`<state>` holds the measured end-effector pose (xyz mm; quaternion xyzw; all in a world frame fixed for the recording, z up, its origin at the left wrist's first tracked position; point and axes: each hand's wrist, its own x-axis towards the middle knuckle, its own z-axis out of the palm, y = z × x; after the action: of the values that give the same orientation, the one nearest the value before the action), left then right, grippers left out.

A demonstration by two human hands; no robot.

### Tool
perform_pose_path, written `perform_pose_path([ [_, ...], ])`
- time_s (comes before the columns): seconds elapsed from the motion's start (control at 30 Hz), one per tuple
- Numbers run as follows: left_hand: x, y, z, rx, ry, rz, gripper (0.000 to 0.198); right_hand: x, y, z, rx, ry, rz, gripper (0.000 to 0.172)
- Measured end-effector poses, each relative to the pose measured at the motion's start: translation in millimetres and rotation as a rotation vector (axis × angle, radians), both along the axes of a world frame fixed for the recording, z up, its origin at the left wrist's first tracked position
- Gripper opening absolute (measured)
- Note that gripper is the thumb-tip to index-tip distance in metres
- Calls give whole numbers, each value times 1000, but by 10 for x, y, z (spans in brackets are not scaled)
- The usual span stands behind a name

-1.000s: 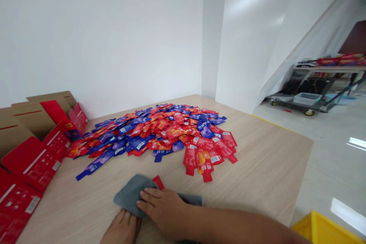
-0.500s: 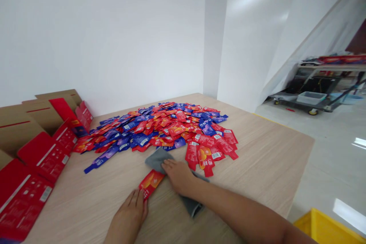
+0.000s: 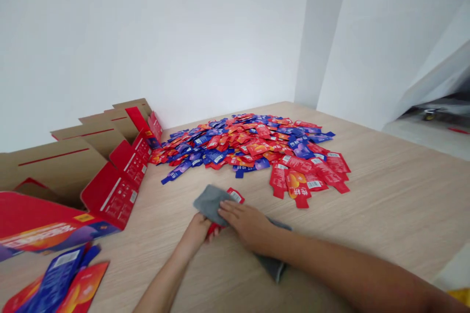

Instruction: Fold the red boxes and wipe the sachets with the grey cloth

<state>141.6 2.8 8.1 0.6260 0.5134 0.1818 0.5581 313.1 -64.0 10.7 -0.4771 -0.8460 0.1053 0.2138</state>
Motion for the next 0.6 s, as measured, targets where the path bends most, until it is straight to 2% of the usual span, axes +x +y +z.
perform_pose_path([
  [0.07, -6, 22, -2, -36, 2, -44, 28, 13, 40, -11, -53, -51, -129, 55],
  [0.1, -4, 34, -2, -44, 15, -54, 28, 14, 45, -19, -57, -56, -137, 55],
  [0.23, 41, 35, 13, -21, 97, -81, 27, 5, 23, -54, 9, -24, 42, 55],
  [0.37, -28, -82, 38, -38, 37, -116, 34, 219, 130, -65, -35, -74, -142, 54],
  [0.43, -260, -163, 37, -63, 62, -103, 40, 372, 193, -76, -34, -108, -227, 54],
  [0.5, -682, -237, 47, 4, 181, -47, 41, 474, 221, -94, -13, -123, -252, 54],
  [0.53, -952, -266, 66, 89, 284, -6, 40, 495, 221, -102, -1, -126, -255, 54],
  [0.6, -1539, -305, 143, 456, 576, 109, 32, 483, 207, -109, 13, -139, -257, 54],
])
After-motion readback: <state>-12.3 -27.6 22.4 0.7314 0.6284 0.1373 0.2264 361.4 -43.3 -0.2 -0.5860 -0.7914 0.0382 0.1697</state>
